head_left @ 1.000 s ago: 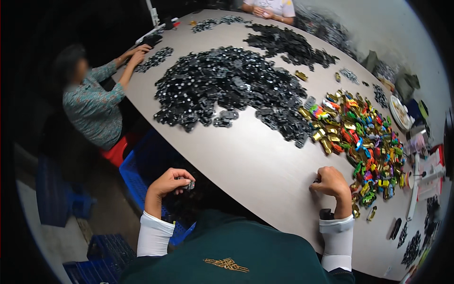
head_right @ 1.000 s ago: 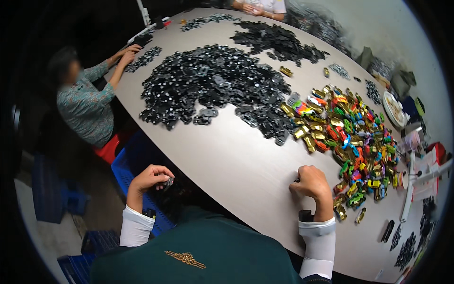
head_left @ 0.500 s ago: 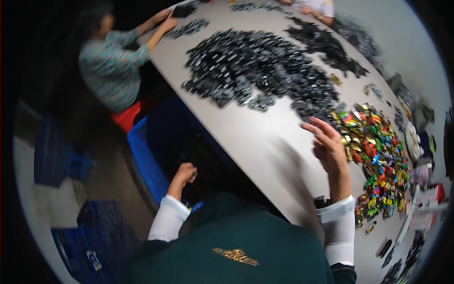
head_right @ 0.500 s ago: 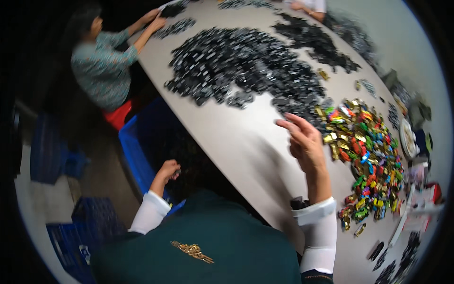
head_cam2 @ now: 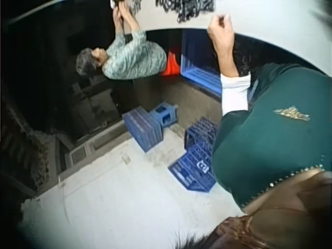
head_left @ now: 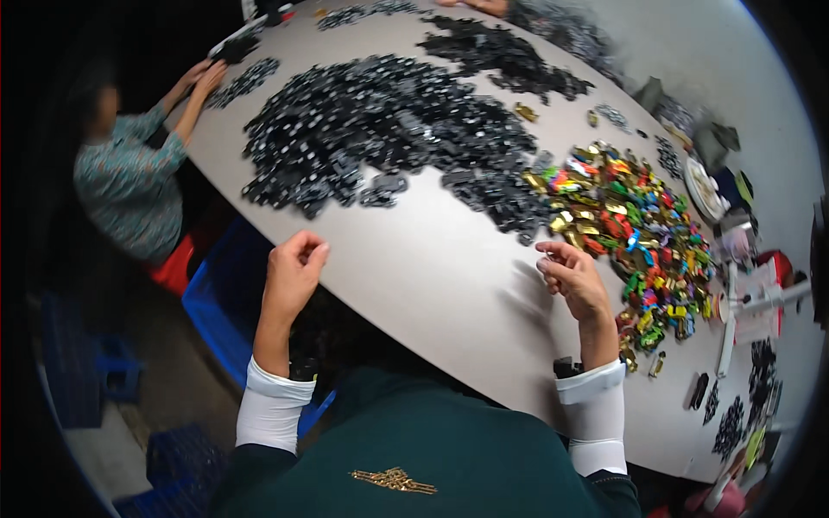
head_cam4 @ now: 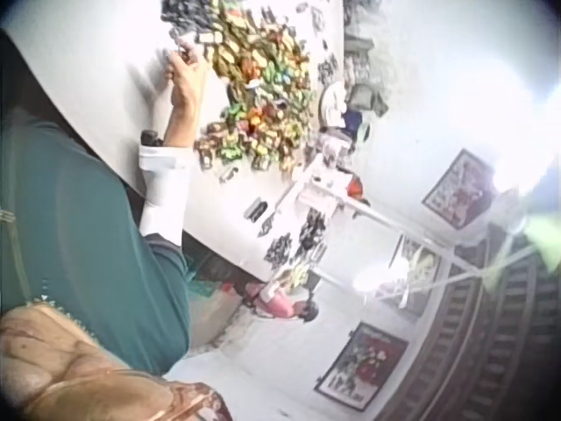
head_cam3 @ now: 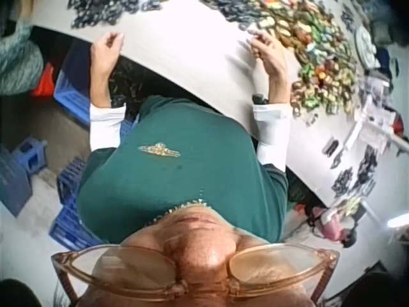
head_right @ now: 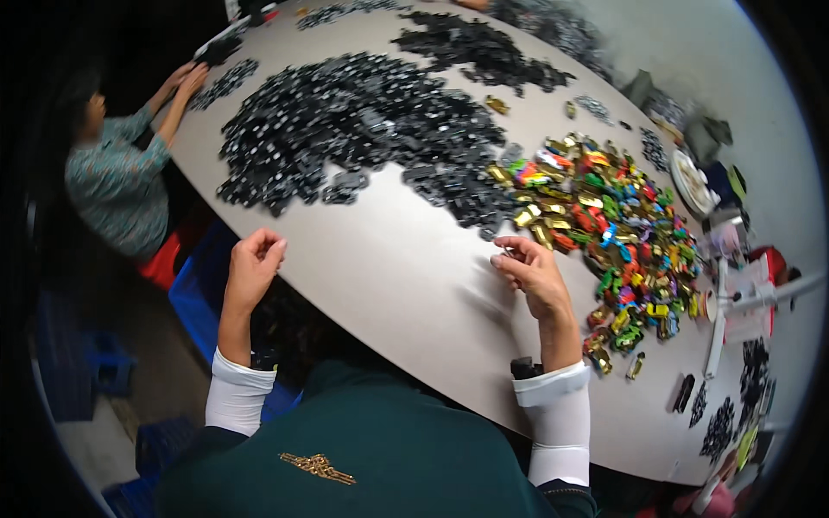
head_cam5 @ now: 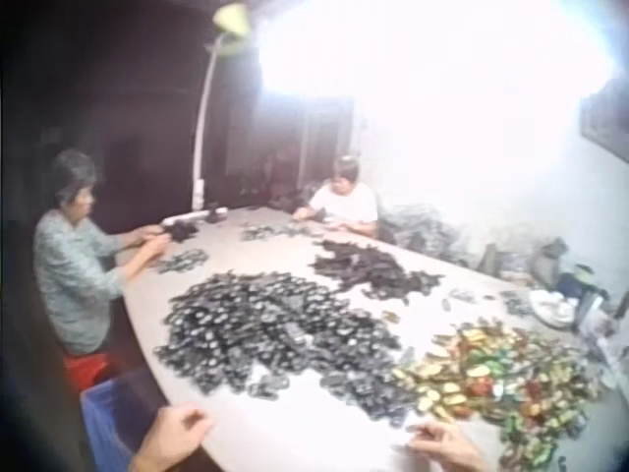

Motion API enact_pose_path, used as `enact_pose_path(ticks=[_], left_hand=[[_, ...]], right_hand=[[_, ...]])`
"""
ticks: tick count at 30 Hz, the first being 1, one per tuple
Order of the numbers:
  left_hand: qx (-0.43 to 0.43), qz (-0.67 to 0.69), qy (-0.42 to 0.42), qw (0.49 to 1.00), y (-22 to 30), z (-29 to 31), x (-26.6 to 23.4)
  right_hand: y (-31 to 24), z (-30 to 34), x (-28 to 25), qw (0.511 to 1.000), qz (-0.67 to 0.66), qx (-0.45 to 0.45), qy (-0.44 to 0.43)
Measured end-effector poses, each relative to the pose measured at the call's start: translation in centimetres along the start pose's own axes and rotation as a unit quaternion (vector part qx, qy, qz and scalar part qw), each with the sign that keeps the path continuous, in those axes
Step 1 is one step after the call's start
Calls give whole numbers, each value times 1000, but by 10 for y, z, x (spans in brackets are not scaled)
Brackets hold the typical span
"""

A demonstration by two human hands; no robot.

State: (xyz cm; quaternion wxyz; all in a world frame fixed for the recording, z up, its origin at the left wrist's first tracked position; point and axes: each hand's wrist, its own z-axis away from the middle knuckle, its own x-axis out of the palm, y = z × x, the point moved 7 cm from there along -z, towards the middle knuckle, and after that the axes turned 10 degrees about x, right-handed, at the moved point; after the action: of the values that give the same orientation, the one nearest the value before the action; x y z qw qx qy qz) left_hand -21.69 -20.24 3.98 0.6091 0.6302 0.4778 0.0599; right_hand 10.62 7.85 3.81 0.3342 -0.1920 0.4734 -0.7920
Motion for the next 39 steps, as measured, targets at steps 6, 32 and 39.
enact_pose_path(ticks=[6,32,39], left_hand=[[268,63,-212,938,146,-49,152],[-82,540,-278,790,120,-60,308],[-130,558,-289,767,131,-49,306]], right_hand=[[-6,1,-36,990,-135,-29,25],[-11,-21,-67,987,-70,-114,87],[-17,-9,-38,987,-49,-150,20]])
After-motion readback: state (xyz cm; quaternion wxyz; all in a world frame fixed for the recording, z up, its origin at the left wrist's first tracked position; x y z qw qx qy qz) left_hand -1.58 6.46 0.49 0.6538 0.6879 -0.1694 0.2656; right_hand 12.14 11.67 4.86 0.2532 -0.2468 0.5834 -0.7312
